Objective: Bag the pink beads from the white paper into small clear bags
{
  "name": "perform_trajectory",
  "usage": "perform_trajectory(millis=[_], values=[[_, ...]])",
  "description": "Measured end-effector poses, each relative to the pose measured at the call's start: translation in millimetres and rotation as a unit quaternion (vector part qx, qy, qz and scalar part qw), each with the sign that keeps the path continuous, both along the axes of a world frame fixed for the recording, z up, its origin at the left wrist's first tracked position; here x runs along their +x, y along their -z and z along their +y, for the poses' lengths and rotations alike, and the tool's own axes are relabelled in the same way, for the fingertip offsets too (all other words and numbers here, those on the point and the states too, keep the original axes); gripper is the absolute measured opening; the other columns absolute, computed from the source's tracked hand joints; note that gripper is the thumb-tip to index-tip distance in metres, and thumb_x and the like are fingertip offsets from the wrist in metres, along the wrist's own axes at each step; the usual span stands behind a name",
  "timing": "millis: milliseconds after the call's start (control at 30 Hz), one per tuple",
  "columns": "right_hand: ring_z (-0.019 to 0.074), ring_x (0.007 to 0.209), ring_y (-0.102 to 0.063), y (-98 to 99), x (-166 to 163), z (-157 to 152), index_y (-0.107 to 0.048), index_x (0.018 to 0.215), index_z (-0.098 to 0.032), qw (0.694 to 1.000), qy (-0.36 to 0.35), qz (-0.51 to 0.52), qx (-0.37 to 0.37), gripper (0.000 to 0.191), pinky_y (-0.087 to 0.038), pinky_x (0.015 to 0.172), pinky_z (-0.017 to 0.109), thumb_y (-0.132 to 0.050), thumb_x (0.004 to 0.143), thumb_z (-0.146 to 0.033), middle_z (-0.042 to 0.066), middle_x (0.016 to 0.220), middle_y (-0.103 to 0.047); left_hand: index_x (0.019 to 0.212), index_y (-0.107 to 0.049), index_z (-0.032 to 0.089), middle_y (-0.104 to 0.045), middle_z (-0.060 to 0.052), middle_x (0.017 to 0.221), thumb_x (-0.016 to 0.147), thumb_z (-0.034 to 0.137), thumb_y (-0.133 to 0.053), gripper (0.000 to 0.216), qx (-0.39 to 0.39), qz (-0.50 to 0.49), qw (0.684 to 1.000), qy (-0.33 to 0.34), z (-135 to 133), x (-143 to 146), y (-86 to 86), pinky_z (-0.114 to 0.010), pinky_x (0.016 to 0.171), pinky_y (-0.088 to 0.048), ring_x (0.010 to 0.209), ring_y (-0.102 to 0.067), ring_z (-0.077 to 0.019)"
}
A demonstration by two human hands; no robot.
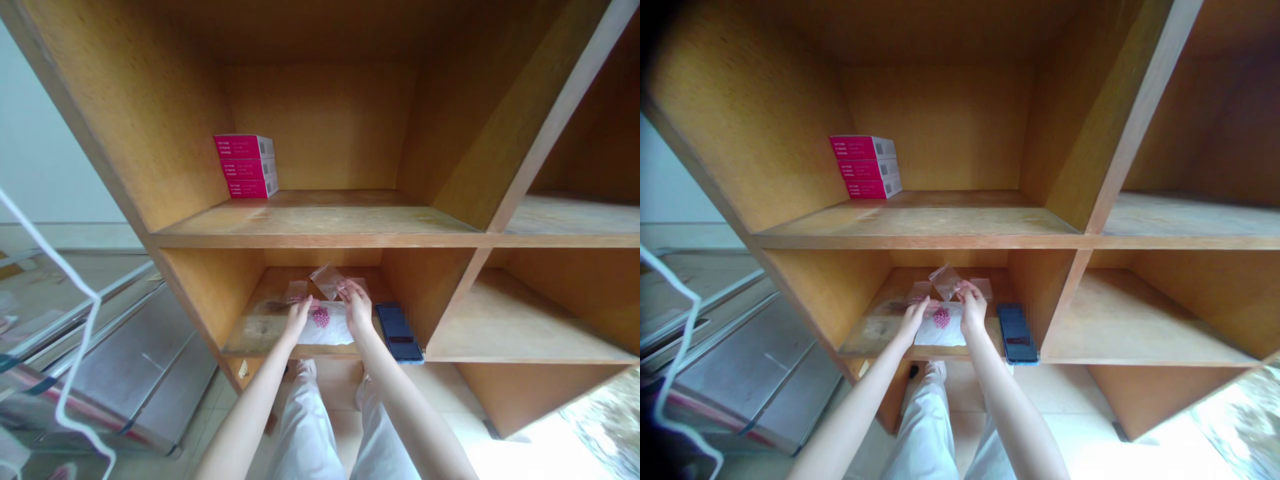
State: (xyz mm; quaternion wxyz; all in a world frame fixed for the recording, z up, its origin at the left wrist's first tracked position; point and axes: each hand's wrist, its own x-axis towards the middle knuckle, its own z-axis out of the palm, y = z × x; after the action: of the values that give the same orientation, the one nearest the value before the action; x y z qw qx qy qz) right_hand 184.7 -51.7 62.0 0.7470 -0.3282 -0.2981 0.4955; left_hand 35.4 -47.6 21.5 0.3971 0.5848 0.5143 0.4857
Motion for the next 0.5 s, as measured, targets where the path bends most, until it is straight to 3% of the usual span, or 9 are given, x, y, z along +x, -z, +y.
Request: perform_trajectory(millis=[67, 200, 333, 500], values=[[0.0173, 0.075, -0.062, 7.9, -10, -10, -0.059, 0.077, -0.016, 1.0, -0.013, 0.005, -0.006, 0.02, -0.048, 0.071, 0.032, -0.061, 0.065, -0.032, 0.006, 0.078, -0.066, 0.092, -0.062, 0.01, -0.068, -0.012, 0.084, 0.082, 0.052, -0.029, 0.054, -0.059, -0.095, 0.992, 0.066, -1, 10, -10.5, -0.029, 0.064, -0.049, 0.077, -0.063, -0.019], [0.0181, 0.072, -0.062, 29.1, -21, -24, -0.061, 0.079, -0.016, 0.999, -0.014, -0.023, -0.045, 0.024, -0.049, 0.07, 0.032, -0.063, 0.064, -0.034, 0.007, 0.08, -0.066, 0.096, -0.058, 0.012, -0.067, -0.011, 0.09, 0.072, 0.043, -0.054, 0.04, -0.036, -0.187, 0.982, 0.014, -4, 15, -24.7, -0.028, 0.068, -0.048, 0.08, -0.063, -0.0183], [0.0177, 0.067, -0.062, 46.8, -21, -32, -0.061, 0.078, -0.015, 0.99, -0.107, -0.067, -0.067, 0.021, -0.049, 0.066, 0.031, -0.062, 0.063, -0.03, 0.006, 0.072, -0.066, 0.084, -0.059, 0.014, -0.067, -0.007, 0.082, 0.069, 0.033, -0.056, 0.024, -0.039, -0.118, 0.992, -0.032, -7, 4, -28.9, -0.026, 0.065, -0.046, 0.078, -0.062, -0.0176], [0.0153, 0.065, -0.062, 51.7, -13, -32, -0.059, 0.089, -0.016, 0.981, -0.132, -0.11, -0.096, 0.029, -0.046, 0.055, 0.023, -0.057, 0.065, -0.033, 0.006, 0.083, -0.066, 0.065, -0.057, 0.015, -0.063, -0.001, 0.064, 0.067, 0.023, -0.048, 0.011, -0.058, -0.005, 0.997, 0.045, -11, -8, -31.1, -0.024, 0.06, -0.043, 0.064, -0.059, -0.0135]])
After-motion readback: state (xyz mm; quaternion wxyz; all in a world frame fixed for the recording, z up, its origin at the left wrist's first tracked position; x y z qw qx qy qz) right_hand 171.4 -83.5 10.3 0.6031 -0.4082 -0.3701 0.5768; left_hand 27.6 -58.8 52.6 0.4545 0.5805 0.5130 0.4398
